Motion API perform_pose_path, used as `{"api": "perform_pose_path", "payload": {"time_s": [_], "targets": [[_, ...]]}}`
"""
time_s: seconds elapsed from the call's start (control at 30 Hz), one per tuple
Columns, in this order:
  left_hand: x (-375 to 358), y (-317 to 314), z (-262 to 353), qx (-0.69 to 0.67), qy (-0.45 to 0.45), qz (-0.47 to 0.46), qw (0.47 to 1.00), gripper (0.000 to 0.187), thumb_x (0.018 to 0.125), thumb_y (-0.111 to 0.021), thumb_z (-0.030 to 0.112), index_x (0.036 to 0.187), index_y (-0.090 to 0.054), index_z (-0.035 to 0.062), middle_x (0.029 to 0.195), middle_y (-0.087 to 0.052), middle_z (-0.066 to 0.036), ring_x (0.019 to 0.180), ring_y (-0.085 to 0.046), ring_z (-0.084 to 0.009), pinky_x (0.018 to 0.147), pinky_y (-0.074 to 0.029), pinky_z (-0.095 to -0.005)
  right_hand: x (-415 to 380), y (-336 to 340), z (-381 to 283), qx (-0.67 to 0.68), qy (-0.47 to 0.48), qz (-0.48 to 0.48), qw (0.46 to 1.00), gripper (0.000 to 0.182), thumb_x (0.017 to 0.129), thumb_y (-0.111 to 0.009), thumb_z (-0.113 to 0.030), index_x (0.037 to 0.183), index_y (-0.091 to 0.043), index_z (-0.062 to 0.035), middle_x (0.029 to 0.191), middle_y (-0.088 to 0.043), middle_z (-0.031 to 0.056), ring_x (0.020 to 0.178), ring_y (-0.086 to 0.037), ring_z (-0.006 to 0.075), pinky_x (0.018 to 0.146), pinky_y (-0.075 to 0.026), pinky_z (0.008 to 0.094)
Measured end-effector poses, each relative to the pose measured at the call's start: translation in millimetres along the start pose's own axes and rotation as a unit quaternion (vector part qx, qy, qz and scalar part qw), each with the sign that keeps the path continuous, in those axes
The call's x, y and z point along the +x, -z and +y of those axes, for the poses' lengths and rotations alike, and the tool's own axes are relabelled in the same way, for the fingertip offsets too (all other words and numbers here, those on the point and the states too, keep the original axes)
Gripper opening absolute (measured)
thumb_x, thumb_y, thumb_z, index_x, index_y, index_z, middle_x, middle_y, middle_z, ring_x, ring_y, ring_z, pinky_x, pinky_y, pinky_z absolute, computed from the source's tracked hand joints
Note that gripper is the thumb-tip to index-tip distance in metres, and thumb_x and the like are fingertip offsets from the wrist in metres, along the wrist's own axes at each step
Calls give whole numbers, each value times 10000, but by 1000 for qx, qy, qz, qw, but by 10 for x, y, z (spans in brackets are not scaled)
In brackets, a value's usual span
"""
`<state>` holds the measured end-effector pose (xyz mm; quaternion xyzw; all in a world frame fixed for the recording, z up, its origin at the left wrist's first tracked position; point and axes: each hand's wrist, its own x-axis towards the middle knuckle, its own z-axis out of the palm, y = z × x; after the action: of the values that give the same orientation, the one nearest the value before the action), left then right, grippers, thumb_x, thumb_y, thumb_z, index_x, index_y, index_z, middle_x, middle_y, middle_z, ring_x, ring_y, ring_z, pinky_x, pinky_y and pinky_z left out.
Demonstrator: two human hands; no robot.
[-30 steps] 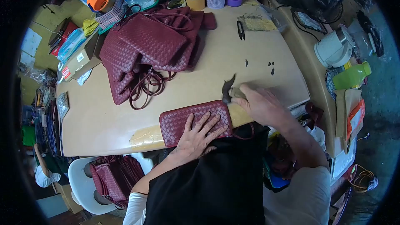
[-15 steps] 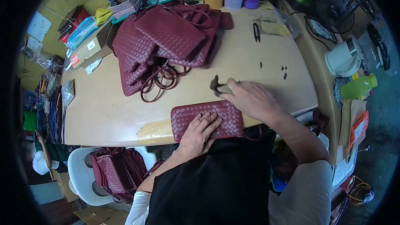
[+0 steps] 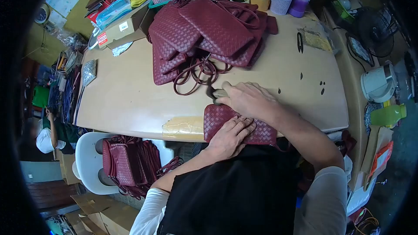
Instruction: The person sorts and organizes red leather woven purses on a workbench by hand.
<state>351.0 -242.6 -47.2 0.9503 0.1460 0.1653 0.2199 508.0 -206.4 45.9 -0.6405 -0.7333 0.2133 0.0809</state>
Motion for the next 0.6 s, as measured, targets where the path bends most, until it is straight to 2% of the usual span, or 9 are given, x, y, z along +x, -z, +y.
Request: {"api": "perform_pose_path", "payload": {"time_s": [0.23,0.27,0.3,0.33,0.37,0.4,0.47,0.53,0.6], "targets": [[-84,115,-121,-5,-30,43,999,591,737,-684,139,1306,-532,81,1258,-539,-129,1175,-504,-300,1044,-370,-436,-8,32,9,102,-22,2,995,317,952,-538,-293,1048,-520,8,923,-625,285,887,-606,476,772,-457,518],[-145,192,-176,-64,-8,123,990,503,798,-651,142,1280,-544,51,1184,-575,-123,1135,-536,-287,999,-399,-426,14,-23,218,173,83,168,967,316,970,-513,-313,1033,-516,-3,825,-642,194,759,-658,324,626,-496,424],[-200,260,-215,-124,13,201,972,420,858,-619,145,1255,-557,22,1109,-610,-118,1095,-569,-274,954,-429,-415,-149,235,182,272,-5,164,948,364,987,-480,-379,1019,-520,-19,703,-562,114,621,-577,228,545,-458,356],[-323,312,-132,-304,167,267,899,375,921,-567,204,1241,-555,11,1107,-617,-113,1072,-585,-257,950,-437,-412,-352,564,110,365,-95,157,913,418,1005,-446,-446,1005,-525,-35,580,-482,33,483,-497,133,465,-420,289],[-339,372,-83,-434,220,322,812,389,964,-507,266,1247,-539,1,1128,-611,-111,1075,-584,-244,958,-436,-411,-493,725,170,408,-98,211,883,405,1011,-436,-444,985,-518,-48,582,-456,-5,472,-458,75,441,-374,238],[-356,434,-34,-548,253,395,693,424,1007,-448,329,1253,-523,-8,1149,-606,-108,1079,-583,-232,966,-435,-410,-604,821,254,449,-99,266,847,393,1016,-426,-442,966,-512,-62,583,-430,-44,460,-419,17,417,-327,187],[-265,450,-14,-684,232,488,490,525,1038,-332,417,1325,-431,-12,1251,-548,-131,1145,-543,-241,1020,-405,-420,-752,872,377,490,-67,286,821,377,1020,-425,-425,958,-509,-63,586,-437,-46,454,-415,21,420,-332,187],[-154,401,202,-712,282,438,471,511,1039,-344,411,1360,-400,18,1305,-521,-125,1196,-516,-234,1036,-392,-400,-847,853,449,528,-31,307,791,360,1024,-424,-407,951,-506,-64,588,-443,-48,448,-412,25,423,-337,188],[-263,320,338,-718,323,400,470,513,1038,-344,417,1361,-408,23,1303,-534,-116,1203,-517,-228,1039,-387,-379,-914,621,568,430,-116,263,856,342,1024,-426,-387,941,-502,-65,587,-434,-44,455,-413,17,417,-322,189]]}}
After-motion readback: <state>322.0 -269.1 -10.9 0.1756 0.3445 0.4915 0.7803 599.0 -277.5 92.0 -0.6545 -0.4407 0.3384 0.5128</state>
